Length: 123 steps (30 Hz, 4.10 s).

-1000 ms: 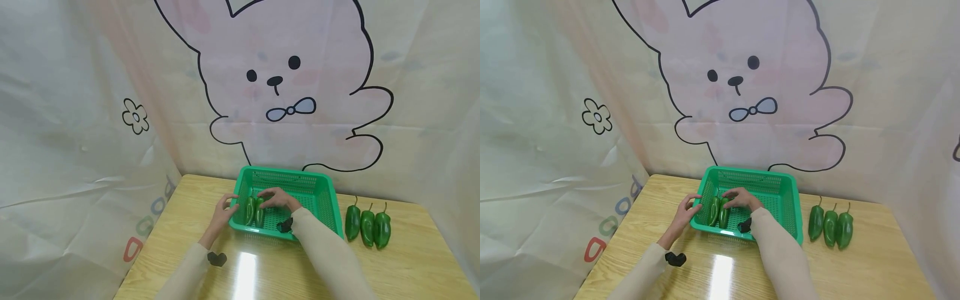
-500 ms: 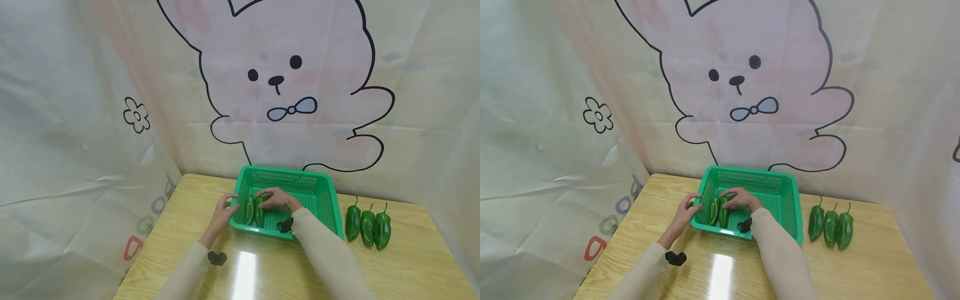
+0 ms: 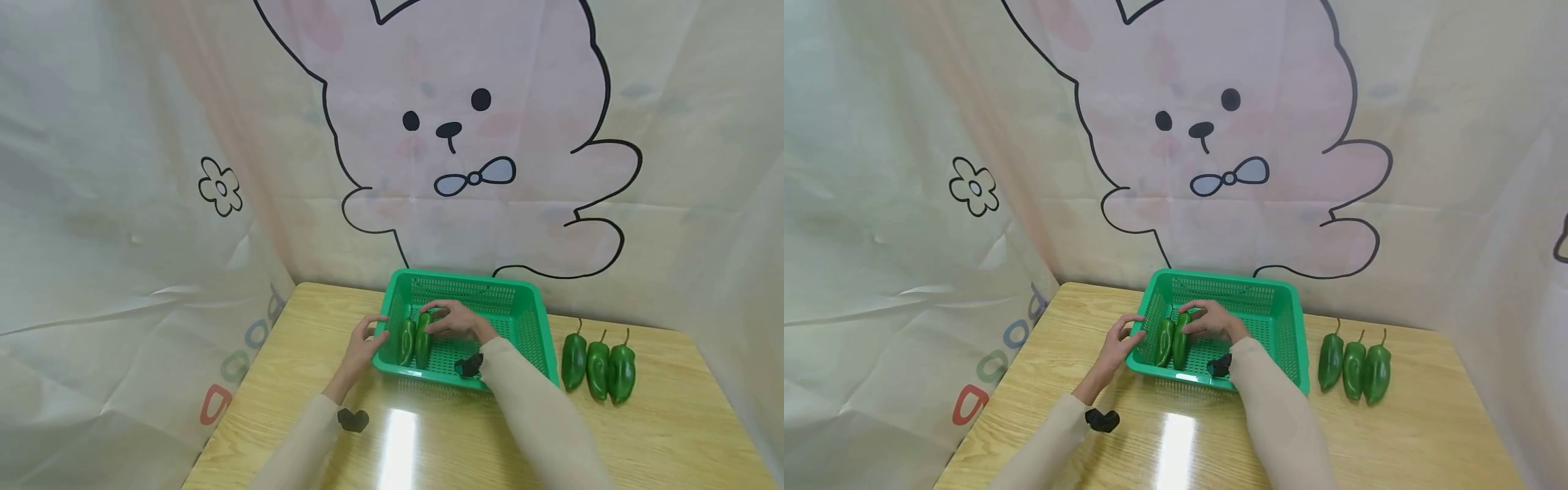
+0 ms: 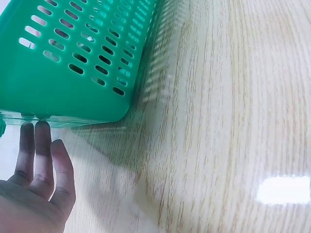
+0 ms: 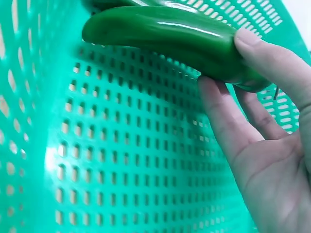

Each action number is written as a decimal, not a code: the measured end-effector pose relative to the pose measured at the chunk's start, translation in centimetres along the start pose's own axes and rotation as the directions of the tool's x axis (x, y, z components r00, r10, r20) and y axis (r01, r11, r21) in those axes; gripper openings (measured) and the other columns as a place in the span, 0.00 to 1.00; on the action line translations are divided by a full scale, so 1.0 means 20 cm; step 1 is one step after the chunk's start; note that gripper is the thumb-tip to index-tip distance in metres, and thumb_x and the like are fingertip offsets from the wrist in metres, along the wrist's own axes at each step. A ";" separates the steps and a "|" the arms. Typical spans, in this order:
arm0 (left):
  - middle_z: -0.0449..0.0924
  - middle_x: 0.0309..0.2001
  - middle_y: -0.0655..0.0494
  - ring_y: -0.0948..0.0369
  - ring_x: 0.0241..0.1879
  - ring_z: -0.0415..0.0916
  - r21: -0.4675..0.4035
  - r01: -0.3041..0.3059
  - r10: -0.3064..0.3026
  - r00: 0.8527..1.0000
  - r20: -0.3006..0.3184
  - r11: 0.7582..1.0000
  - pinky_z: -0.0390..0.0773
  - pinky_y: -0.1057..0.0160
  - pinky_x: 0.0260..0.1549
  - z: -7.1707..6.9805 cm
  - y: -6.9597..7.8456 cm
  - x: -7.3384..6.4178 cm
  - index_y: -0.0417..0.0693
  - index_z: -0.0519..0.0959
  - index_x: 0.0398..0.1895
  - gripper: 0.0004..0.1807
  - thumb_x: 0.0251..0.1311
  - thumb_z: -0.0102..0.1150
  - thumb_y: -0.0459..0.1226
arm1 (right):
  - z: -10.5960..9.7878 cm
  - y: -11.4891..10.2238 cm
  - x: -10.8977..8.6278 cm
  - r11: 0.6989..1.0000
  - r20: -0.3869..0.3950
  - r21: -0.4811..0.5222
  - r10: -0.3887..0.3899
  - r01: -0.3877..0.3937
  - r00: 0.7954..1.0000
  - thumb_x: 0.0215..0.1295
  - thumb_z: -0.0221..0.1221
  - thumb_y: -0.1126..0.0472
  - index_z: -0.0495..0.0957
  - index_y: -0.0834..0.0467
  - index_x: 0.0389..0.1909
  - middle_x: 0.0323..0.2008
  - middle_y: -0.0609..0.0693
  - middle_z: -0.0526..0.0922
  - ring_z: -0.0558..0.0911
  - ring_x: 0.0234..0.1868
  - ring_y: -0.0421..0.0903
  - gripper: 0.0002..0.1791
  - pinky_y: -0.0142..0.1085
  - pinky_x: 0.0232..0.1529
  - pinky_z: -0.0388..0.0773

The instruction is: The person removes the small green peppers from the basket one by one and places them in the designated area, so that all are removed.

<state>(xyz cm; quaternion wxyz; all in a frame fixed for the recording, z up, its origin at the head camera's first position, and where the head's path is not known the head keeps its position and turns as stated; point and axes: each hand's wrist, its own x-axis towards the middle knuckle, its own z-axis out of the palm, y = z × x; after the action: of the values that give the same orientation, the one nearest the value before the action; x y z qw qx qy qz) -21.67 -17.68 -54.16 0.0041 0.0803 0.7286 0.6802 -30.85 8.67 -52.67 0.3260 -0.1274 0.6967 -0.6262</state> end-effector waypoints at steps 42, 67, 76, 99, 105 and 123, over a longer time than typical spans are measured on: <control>0.72 0.61 0.34 0.35 0.56 0.72 0.073 -0.038 0.038 0.999 0.007 0.997 0.81 0.46 0.47 0.00 0.11 -0.01 0.28 0.75 0.56 0.17 0.66 0.60 0.24 | -0.08 -0.43 -0.31 0.943 -0.079 0.077 -0.317 0.323 0.945 0.67 0.63 0.73 0.72 0.63 0.67 0.54 0.68 0.74 0.83 0.47 0.59 0.28 0.58 0.57 0.75; 0.75 0.58 0.35 0.31 0.57 0.71 0.075 -0.063 0.065 0.998 -0.017 0.995 0.81 0.60 0.43 0.01 0.07 0.00 0.28 0.77 0.54 0.15 0.64 0.60 0.22 | -0.08 -0.38 -0.50 0.933 -0.090 -0.024 -0.360 0.360 0.928 0.68 0.65 0.69 0.69 0.66 0.69 0.55 0.65 0.76 0.83 0.48 0.60 0.30 0.56 0.55 0.77; 0.76 0.57 0.37 0.37 0.54 0.74 0.080 -0.066 0.068 0.997 -0.024 0.995 0.81 0.60 0.42 0.02 0.09 -0.01 0.30 0.77 0.53 0.15 0.64 0.60 0.22 | -0.12 -0.35 -0.59 0.926 -0.116 -0.014 -0.375 0.376 0.920 0.68 0.64 0.70 0.69 0.67 0.68 0.39 0.62 0.80 0.83 0.43 0.56 0.28 0.51 0.53 0.80; 0.74 0.59 0.36 0.35 0.54 0.73 0.073 -0.065 0.066 0.998 -0.023 0.995 0.81 0.57 0.43 0.02 0.08 -0.01 0.29 0.76 0.54 0.15 0.64 0.59 0.23 | -0.32 -0.21 -0.90 0.944 -0.291 -0.142 -0.327 0.297 0.899 0.71 0.64 0.63 0.64 0.59 0.73 0.77 0.61 0.51 0.53 0.74 0.64 0.32 0.38 0.54 0.79; 0.74 0.60 0.36 0.36 0.55 0.73 0.076 -0.055 0.056 0.998 -0.019 0.996 0.80 0.57 0.43 0.02 0.09 -0.01 0.28 0.75 0.56 0.16 0.65 0.59 0.23 | -0.39 -0.13 -1.01 0.944 -0.314 -0.122 -0.330 0.307 0.890 0.74 0.60 0.65 0.62 0.54 0.75 0.73 0.66 0.56 0.71 0.66 0.59 0.32 0.44 0.49 0.82; 0.73 0.62 0.35 0.36 0.55 0.72 0.066 -0.032 0.033 0.999 -0.024 0.997 0.81 0.57 0.43 0.03 0.10 -0.02 0.29 0.75 0.55 0.16 0.65 0.58 0.23 | -0.60 0.13 -1.34 0.921 -0.372 0.000 -0.362 0.390 0.855 0.73 0.53 0.77 0.65 0.53 0.72 0.55 0.49 0.82 0.85 0.49 0.46 0.31 0.42 0.44 0.84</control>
<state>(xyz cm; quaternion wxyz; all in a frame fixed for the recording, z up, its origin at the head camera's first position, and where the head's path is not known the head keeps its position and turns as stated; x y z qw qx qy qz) -20.96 -17.07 -52.17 -0.0189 0.0835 0.7491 0.6569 -17.32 34.40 -47.23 0.0672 -0.1302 0.6823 -0.7162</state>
